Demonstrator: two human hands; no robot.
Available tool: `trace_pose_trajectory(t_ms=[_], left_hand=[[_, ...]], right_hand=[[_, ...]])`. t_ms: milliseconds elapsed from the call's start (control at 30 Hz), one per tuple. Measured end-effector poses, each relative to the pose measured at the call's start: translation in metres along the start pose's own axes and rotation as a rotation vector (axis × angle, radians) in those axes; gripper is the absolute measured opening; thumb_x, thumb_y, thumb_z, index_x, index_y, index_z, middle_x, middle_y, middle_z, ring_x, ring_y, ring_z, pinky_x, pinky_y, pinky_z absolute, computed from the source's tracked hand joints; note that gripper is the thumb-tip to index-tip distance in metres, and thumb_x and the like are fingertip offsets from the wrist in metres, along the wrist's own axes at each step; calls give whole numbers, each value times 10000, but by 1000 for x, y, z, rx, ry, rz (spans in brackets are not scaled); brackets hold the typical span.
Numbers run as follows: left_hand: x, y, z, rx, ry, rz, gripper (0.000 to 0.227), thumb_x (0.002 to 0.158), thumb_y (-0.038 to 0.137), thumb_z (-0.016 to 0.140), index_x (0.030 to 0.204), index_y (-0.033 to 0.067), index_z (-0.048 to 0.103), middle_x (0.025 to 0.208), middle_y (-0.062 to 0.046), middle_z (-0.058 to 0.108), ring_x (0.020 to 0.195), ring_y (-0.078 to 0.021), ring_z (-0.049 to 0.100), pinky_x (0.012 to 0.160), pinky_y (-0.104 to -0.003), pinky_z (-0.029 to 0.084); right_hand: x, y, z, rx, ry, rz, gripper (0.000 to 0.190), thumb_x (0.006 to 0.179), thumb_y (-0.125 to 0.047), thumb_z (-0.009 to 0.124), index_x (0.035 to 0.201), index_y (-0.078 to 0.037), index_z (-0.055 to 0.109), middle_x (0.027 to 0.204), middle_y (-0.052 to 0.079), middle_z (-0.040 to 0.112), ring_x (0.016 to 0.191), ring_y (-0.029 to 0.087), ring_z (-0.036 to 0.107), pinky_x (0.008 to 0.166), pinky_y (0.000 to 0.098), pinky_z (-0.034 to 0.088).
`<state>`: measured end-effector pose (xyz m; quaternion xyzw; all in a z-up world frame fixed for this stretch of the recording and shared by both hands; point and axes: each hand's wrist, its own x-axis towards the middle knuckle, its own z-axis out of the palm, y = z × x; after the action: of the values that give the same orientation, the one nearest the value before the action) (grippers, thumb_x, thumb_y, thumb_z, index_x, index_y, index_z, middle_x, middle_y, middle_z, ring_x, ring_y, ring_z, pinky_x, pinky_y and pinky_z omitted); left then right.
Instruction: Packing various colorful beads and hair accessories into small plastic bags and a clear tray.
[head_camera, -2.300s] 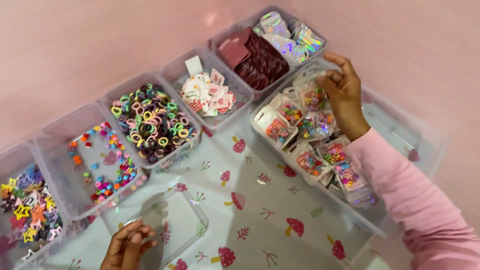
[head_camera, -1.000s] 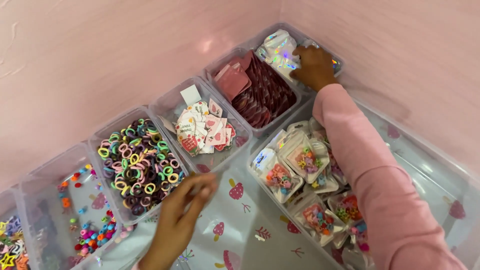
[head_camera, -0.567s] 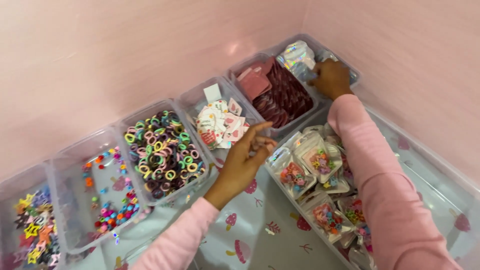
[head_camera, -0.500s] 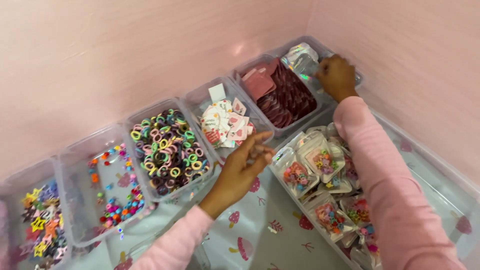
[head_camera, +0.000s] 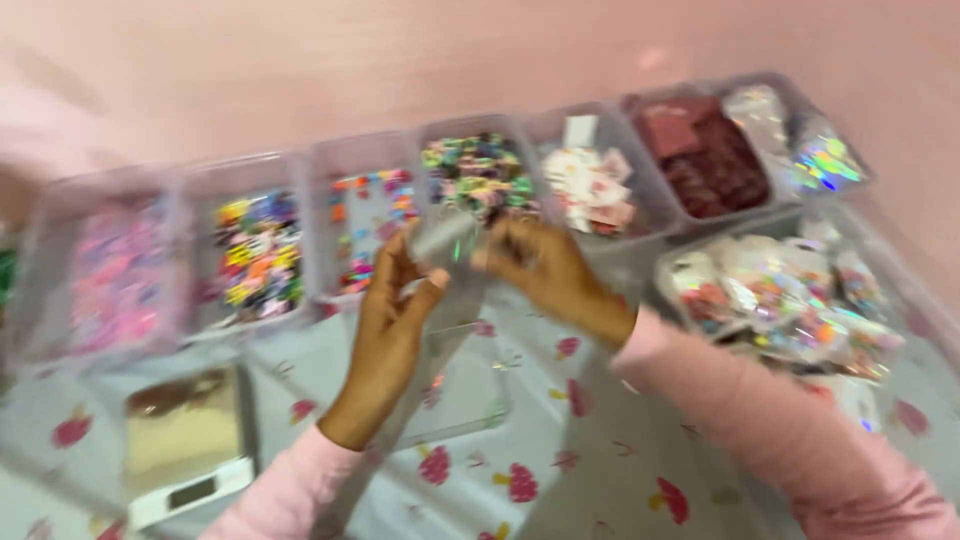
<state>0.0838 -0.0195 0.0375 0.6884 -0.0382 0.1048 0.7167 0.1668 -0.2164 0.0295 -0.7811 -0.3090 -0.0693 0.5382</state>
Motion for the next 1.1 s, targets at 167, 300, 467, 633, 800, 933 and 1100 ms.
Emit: trace_pose_trajectory(t_ms=[167,300,467,633,800,933,1100], left_hand=[[-42,-10,-35,-81,55,-72,463,958,74,594,1419,98,560,1219,-110,658,1066,-182,614,882,-336,588],[-65,-29,-46,195,-44,-69,490,950,87,633,1427,190,588,1038,-120,728,869,-198,709,753,-310,613],[-69,-10,-45,367,-234,97,532,1010,170,526,1529,213,415,1241,-142,646,880,-287,727,794,-368,573],[-70,-12,-46,316,-289,231,415,1033,79,495,1444,130,472,1427,-107,606,1206,-259,660,969,-311,513],[-65,-4,-46,378,-238,281,272,1003,48,566,1245,95,680,1018,-146,731,951,-312,744,821,-393,617],[-67,-18,-46,359,-240,247,217,985,32,591,1176,67,688,984,-130,738,919,-305,755,792,-386,629],[-69,-20,-47,369,-190,289,148,1003,17,551,1081,49,673,947,-113,700,931,-268,738,843,-394,616]], right_hand=[[-40,-53,55,220,-163,193,94,922,-145,780,899,-77,720,682,10,678,690,90,599,698,278,548],[-59,-20,50,222,-164,233,161,936,-104,739,1089,-56,747,826,58,771,794,100,655,764,338,596],[-61,-14,34,313,-192,355,190,910,-66,740,1098,-44,738,928,58,779,853,123,694,803,312,592],[-62,-16,32,361,-235,403,165,932,-84,716,1097,-77,730,927,28,750,811,119,671,757,281,571],[-69,-11,34,383,-122,215,223,901,40,710,1119,35,659,791,132,739,711,149,686,696,300,593],[-64,-32,38,263,-155,139,133,926,40,674,1051,9,709,754,90,713,697,139,660,682,311,580],[-64,-58,43,-43,-296,-144,178,964,3,596,1036,-57,748,980,104,732,820,232,706,761,365,587]])
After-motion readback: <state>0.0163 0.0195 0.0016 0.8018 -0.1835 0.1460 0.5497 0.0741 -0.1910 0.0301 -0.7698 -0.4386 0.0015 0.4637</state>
